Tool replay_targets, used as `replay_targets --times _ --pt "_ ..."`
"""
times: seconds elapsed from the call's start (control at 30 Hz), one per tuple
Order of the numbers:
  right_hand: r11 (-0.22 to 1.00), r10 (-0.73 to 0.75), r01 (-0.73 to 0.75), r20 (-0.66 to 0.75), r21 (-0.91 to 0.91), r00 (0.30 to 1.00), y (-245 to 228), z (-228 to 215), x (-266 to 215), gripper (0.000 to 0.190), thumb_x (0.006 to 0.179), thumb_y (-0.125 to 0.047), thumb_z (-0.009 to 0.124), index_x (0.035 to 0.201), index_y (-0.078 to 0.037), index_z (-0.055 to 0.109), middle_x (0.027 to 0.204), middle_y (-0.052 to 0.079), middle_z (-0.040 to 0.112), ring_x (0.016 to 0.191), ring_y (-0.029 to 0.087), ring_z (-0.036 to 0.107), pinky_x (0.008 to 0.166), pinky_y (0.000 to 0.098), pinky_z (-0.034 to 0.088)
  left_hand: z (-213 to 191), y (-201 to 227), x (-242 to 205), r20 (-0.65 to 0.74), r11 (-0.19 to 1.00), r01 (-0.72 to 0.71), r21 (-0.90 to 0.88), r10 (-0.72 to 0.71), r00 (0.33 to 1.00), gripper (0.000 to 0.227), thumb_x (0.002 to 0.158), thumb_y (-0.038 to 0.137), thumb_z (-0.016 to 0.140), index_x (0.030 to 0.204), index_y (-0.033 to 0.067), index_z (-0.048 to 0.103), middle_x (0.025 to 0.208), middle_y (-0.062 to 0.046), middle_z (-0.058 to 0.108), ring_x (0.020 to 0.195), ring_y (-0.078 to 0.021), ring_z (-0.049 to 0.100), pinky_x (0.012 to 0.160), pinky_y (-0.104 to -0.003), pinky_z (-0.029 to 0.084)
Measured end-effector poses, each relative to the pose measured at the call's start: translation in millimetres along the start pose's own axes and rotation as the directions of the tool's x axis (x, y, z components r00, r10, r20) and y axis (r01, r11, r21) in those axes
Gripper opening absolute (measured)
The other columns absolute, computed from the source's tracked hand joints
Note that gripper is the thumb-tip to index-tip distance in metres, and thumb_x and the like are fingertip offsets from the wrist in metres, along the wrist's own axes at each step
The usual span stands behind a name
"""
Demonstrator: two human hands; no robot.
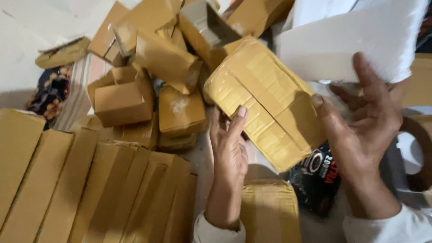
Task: The person places a white foam insert and a black smartwatch box into a small brown cardboard box. They close the flaps and seal the box using a tape dispenser with brown packing tape. The process is repeated for multiple boxes.
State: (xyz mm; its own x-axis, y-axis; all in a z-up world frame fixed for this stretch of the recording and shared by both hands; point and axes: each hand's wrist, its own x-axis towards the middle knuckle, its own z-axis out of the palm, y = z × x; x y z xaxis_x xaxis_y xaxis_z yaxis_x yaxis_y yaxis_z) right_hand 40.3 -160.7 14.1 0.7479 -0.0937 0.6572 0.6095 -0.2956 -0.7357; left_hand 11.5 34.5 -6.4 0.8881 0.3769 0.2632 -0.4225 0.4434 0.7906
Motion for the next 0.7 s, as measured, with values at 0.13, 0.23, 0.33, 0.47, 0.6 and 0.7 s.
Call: replay_targets --times 0.13,0.23,0.33,0.47,0.6,0.7 --pt "0.925 -0.115 0.179 0.202 -0.335 0.973 10 21 -3 0.085 0.08 -0.019 0.09 0.146 0.012 0.046 0.128 0.029 0.034 0.122 0.043 0.058 0.081 0.0349 0.059 -14 6 4 -0.141 0.898 0.004 0.441 0.064 0.988 0.071 0.094 0.014 0.067 0.156 0.0042 0.033 0.132 -0.015 0.063 0.11 -0.0191 0.069 0.092 -0.03 0.061" --pt "0.868 -0.111 0.208 0.232 -0.45 0.966 11 51 -3 0.095 0.074 -0.033 0.096 0.144 0.01 0.049 0.132 0.031 0.033 0.12 0.048 0.054 0.076 0.0391 0.064 -7 -2 7 0.137 0.595 -0.381 0.707 0.414 0.9 0.069 0.101 0.004 0.067 0.158 -0.007 0.029 0.149 -0.031 0.049 0.135 -0.0348 0.054 0.115 -0.041 0.043" --pt "0.836 -0.089 0.222 0.274 -0.502 0.957 9 54 -12 0.092 0.076 -0.028 0.094 0.147 0.008 0.048 0.134 0.027 0.034 0.121 0.046 0.053 0.09 0.0501 0.062 -1 -6 -5 -0.073 0.91 0.036 0.412 -0.006 0.997 0.08 0.098 0.016 0.068 0.166 0.0002 0.029 0.129 -0.021 0.068 0.1 -0.0221 0.065 0.08 -0.03 0.053" --pt "0.779 -0.157 0.29 0.276 -0.556 0.948 14 52 -10 0.086 0.072 -0.023 0.088 0.14 0.012 0.051 0.131 0.029 0.034 0.119 0.051 0.052 0.089 0.0527 0.059 -6 -8 -5 0.054 0.934 -0.049 0.354 0.031 0.998 0.074 0.104 0.011 0.064 0.165 -0.0025 0.025 0.142 -0.017 0.06 0.123 -0.0189 0.062 0.106 -0.029 0.051" --pt "0.878 -0.11 0.223 0.275 -0.424 0.955 13 44 -11 0.065 0.082 -0.013 0.068 0.141 0.011 0.057 0.135 0.03 0.042 0.114 0.044 0.059 0.086 0.046 0.059 -17 -18 7 0.039 0.971 -0.006 0.238 -0.004 0.999 0.073 0.103 0.009 0.064 0.165 -0.0029 0.028 0.14 -0.015 0.061 0.121 -0.0188 0.061 0.106 -0.03 0.05" --pt "0.88 -0.041 0.164 0.273 -0.446 0.961 11 37 -11 0.037 0.089 -0.007 0.068 0.122 0.01 0.065 0.127 0.029 0.053 0.099 0.039 0.064 0.08 0.045 0.056 -24 -23 14 0.026 0.992 0.005 0.123 -0.008 1.0 0.075 0.104 0.012 0.065 0.167 -0.003 0.027 0.144 -0.019 0.058 0.126 -0.0219 0.057 0.11 -0.034 0.047"
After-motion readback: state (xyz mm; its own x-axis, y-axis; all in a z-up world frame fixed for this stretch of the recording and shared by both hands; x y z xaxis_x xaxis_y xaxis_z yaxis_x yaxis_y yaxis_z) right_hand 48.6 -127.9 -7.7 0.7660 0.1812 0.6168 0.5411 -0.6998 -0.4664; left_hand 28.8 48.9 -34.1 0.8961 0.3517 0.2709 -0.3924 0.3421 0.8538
